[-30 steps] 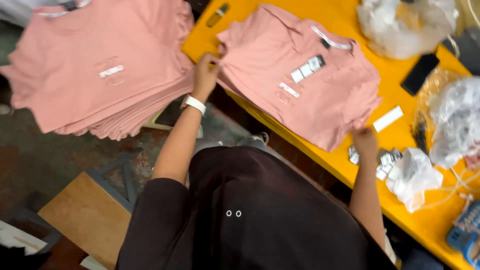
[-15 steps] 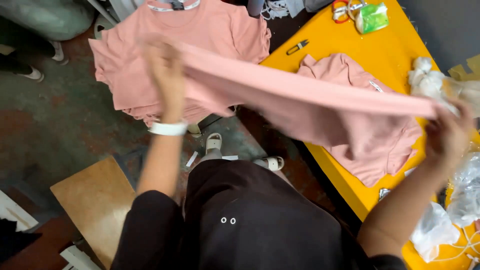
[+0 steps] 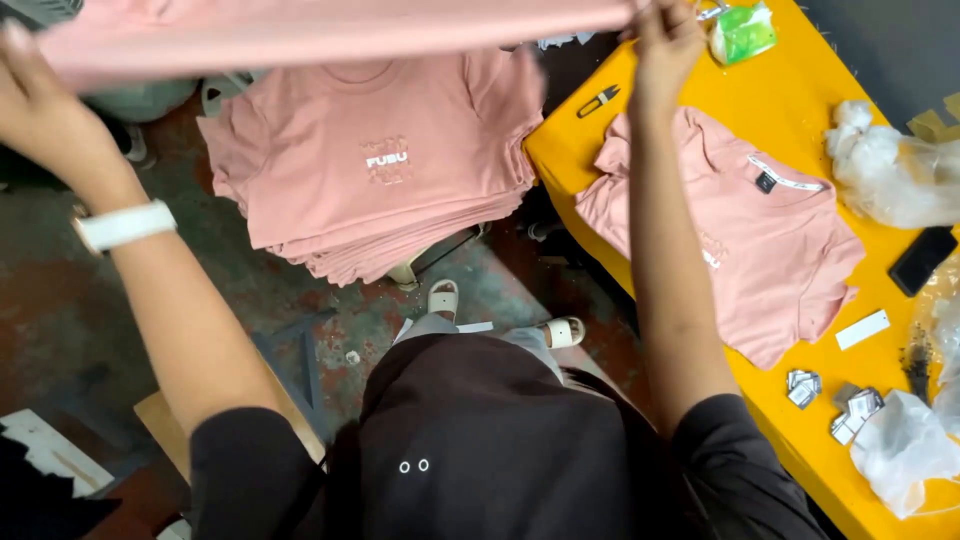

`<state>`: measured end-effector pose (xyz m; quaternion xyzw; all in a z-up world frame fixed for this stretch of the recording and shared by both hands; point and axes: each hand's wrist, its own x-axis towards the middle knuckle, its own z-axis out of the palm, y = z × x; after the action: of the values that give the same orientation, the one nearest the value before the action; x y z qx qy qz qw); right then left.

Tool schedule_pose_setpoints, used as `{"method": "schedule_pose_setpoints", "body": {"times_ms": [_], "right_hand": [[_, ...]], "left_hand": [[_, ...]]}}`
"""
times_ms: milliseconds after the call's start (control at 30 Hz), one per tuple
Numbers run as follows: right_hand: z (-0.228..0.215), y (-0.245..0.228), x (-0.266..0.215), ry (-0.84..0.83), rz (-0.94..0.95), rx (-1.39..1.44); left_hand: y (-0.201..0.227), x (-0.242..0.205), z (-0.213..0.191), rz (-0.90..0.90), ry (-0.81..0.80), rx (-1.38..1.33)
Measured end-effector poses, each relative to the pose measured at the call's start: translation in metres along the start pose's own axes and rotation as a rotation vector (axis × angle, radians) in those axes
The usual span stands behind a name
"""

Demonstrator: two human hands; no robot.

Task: Attaching brand tags to pink t-shirts using a tagging gun and stacking them on a work table.

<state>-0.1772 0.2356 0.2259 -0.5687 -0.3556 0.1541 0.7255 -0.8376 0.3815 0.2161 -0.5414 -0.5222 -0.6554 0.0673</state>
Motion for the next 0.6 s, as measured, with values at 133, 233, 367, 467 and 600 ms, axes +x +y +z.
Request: {"method": "schedule_pose_setpoints", "body": {"times_ms": [133,233,367,467,600], "right_hand": [[-0.005,0.082,-0.074,-0.157,0.128,-0.035],[-0.045,0.140,-0.137,-0.381,0.430,-0.306],[-0.150,0.133,-0.226,-0.686,0.236,-0.585],[-0.238,0.069,-0.280,-0.403,0.360,-0.622],[-0.419,0.051,-0.335,0.199,0.377,-0.850]], "left_hand": [[0.075,-0.081,-0.046,0.069,-0.317,-0.183],[0.065,-0.162,-0.076,0.009,-0.508,0.322],[0.090,-0.238,-0.070,-0.007,-0.747,0.835],[0.122,-0.298,0.002,0.231,-1.012,0.486],[0.264,-0.412,0.108,0.428,-1.299,-0.010]]}}
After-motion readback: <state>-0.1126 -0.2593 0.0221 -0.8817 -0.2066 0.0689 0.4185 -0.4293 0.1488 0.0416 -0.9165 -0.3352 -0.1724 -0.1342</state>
